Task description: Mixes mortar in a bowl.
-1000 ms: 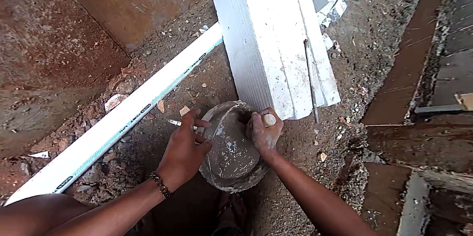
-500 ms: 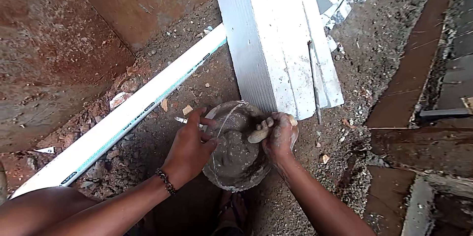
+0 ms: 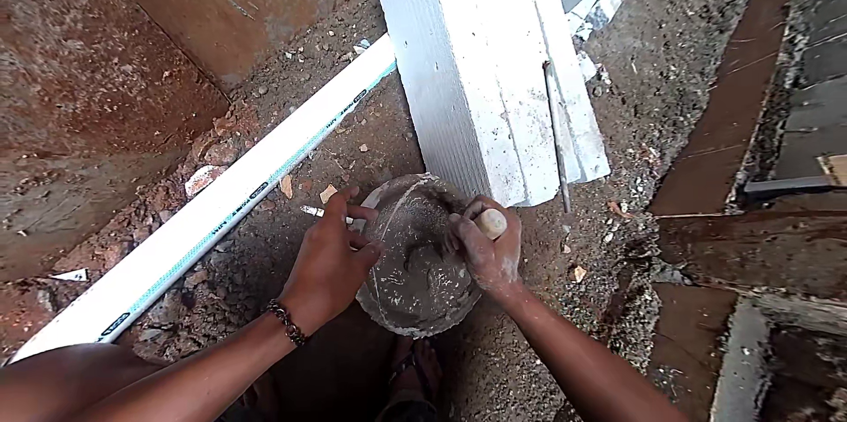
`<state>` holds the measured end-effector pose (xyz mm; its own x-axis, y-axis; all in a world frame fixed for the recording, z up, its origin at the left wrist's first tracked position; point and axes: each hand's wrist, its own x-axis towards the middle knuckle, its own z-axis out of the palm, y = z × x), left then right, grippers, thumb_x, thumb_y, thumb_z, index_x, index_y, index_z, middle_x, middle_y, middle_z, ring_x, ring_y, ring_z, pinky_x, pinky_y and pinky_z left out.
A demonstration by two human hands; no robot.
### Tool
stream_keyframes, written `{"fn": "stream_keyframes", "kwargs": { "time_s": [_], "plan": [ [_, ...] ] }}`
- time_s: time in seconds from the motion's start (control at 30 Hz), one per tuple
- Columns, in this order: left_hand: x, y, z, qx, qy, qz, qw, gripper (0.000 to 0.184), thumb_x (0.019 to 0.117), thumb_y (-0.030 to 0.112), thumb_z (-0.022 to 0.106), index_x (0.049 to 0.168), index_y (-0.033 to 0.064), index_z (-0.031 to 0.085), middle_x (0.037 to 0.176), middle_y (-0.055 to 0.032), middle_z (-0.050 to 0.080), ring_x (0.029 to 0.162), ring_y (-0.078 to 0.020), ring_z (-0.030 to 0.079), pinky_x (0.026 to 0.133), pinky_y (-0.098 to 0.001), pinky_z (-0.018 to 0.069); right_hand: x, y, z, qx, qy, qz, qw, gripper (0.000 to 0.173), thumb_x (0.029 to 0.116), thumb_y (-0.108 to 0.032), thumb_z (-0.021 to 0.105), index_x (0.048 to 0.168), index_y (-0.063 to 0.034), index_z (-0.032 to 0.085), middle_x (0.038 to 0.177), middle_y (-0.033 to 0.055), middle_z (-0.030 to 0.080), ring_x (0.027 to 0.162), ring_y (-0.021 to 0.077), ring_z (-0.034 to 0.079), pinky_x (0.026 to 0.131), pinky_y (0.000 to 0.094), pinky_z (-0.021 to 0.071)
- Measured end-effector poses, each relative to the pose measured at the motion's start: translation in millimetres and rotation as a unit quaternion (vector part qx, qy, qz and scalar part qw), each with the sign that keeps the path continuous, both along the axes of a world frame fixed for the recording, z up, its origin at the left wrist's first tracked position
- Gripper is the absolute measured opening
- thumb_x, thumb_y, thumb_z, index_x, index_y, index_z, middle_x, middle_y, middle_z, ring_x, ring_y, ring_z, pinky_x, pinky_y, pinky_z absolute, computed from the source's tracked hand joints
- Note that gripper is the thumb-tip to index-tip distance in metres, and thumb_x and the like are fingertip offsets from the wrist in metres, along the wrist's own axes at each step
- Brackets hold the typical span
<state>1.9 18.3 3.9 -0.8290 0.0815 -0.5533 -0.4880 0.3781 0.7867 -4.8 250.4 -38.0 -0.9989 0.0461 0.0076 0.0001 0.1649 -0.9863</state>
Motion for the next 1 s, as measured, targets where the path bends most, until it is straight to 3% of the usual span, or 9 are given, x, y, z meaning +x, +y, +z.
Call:
{"fn": "stream_keyframes", "kwargs": {
  "time_s": [0.1, 0.17, 0.23, 0.3, 0.4, 0.5, 0.6, 0.77, 1.0],
  "plan": [
    [0, -1, -1, 0.002, -0.002, -0.003, 1.000, 0.077, 0.0907, 0.007, 0.077, 0.153, 0.0160, 0.032, 0.132, -0.0002, 0.065, 0.072, -0.0076, 0.071, 0.069, -0.0253, 0.0619, -2, 2, 28, -0.122, 0.102, 0.020, 0.987, 0.017, 0.0935, -0.014, 0.063, 0.079, -0.0167, 0.054, 0.054, -0.0014, 0.054, 0.046, 0.0134, 0.057, 0.047, 0.0320, 0.0538],
    [-1, 1, 0, 0.003, -0.008, 0.000, 1.000, 0.079, 0.0904, 0.007, 0.077, 0.154, 0.0171, 0.032, 0.132, 0.0005, 0.065, 0.070, -0.0078, 0.071, 0.069, -0.0255, 0.0617, 5, 3, 17, -0.177, 0.103, 0.037, 0.978, 0.017, 0.0942, -0.013, 0.062, 0.080, -0.0167, 0.054, 0.054, -0.0009, 0.053, 0.047, 0.0145, 0.058, 0.050, 0.0343, 0.0549],
    [-1, 3, 2, 0.002, -0.007, -0.004, 1.000, 0.080, 0.0901, 0.007, 0.078, 0.154, 0.0169, 0.031, 0.132, 0.0005, 0.065, 0.070, -0.0078, 0.070, 0.067, -0.0252, 0.0613, 15, 2, -12, -0.150, 0.045, 0.049, 0.986, 0.016, 0.0919, -0.013, 0.064, 0.080, -0.0146, 0.054, 0.055, -0.0011, 0.055, 0.047, 0.0138, 0.057, 0.048, 0.0333, 0.0527],
    [0, 3, 4, -0.003, 0.002, -0.010, 1.000, 0.079, 0.0904, 0.007, 0.077, 0.154, 0.0155, 0.031, 0.131, 0.0000, 0.065, 0.070, -0.0074, 0.070, 0.068, -0.0250, 0.0613, 15, 0, -23, -0.027, 0.004, 0.036, 0.999, 0.012, 0.0885, -0.015, 0.064, 0.080, -0.0124, 0.055, 0.058, -0.0026, 0.057, 0.047, 0.0122, 0.058, 0.046, 0.0329, 0.0524],
    [2, 1, 1, -0.016, 0.012, -0.011, 1.000, 0.077, 0.0905, 0.009, 0.077, 0.153, 0.0150, 0.033, 0.131, -0.0008, 0.065, 0.073, -0.0074, 0.071, 0.071, -0.0258, 0.0615, 0, 2, 10, 0.092, 0.095, 0.007, 0.991, 0.012, 0.0862, -0.016, 0.067, 0.078, -0.0128, 0.059, 0.064, -0.0040, 0.061, 0.052, 0.0079, 0.060, 0.049, 0.0290, 0.0545],
    [1, 0, 0, -0.018, 0.010, -0.010, 1.000, 0.077, 0.0907, 0.008, 0.077, 0.153, 0.0150, 0.032, 0.131, 0.0000, 0.065, 0.073, -0.0074, 0.071, 0.071, -0.0256, 0.0614, -13, 6, 32, 0.002, 0.219, 0.002, 0.976, 0.016, 0.0897, -0.013, 0.068, 0.080, -0.0158, 0.056, 0.062, -0.0017, 0.059, 0.049, 0.0126, 0.059, 0.046, 0.0323, 0.0548],
    [0, 3, 2, -0.019, 0.007, -0.010, 1.000, 0.076, 0.0903, 0.008, 0.077, 0.152, 0.0163, 0.033, 0.131, 0.0007, 0.065, 0.072, -0.0077, 0.071, 0.069, -0.0260, 0.0616, -23, -4, 4, -0.075, 0.275, -0.018, 0.958, 0.016, 0.0921, -0.015, 0.068, 0.082, -0.0167, 0.055, 0.061, -0.0005, 0.058, 0.050, 0.0154, 0.060, 0.048, 0.0360, 0.0567],
    [2, 3, 1, -0.017, 0.010, -0.008, 1.000, 0.078, 0.0897, 0.007, 0.078, 0.152, 0.0171, 0.033, 0.130, 0.0016, 0.066, 0.069, -0.0071, 0.070, 0.067, -0.0251, 0.0610, -12, -30, -59, -0.105, 0.124, -0.056, 0.985, 0.016, 0.0886, -0.006, 0.063, 0.077, -0.0122, 0.054, 0.058, 0.0002, 0.058, 0.048, 0.0133, 0.059, 0.048, 0.0314, 0.0545],
    [1, 2, 2, -0.008, 0.010, -0.006, 1.000, 0.077, 0.0901, 0.008, 0.078, 0.152, 0.0150, 0.033, 0.131, 0.0001, 0.065, 0.072, -0.0079, 0.071, 0.071, -0.0255, 0.0618, -1, -26, -36, -0.097, -0.086, -0.084, 0.988, 0.012, 0.0862, -0.006, 0.060, 0.077, -0.0095, 0.053, 0.052, -0.0002, 0.053, 0.044, 0.0142, 0.055, 0.047, 0.0325, 0.0518]
  ]
}}
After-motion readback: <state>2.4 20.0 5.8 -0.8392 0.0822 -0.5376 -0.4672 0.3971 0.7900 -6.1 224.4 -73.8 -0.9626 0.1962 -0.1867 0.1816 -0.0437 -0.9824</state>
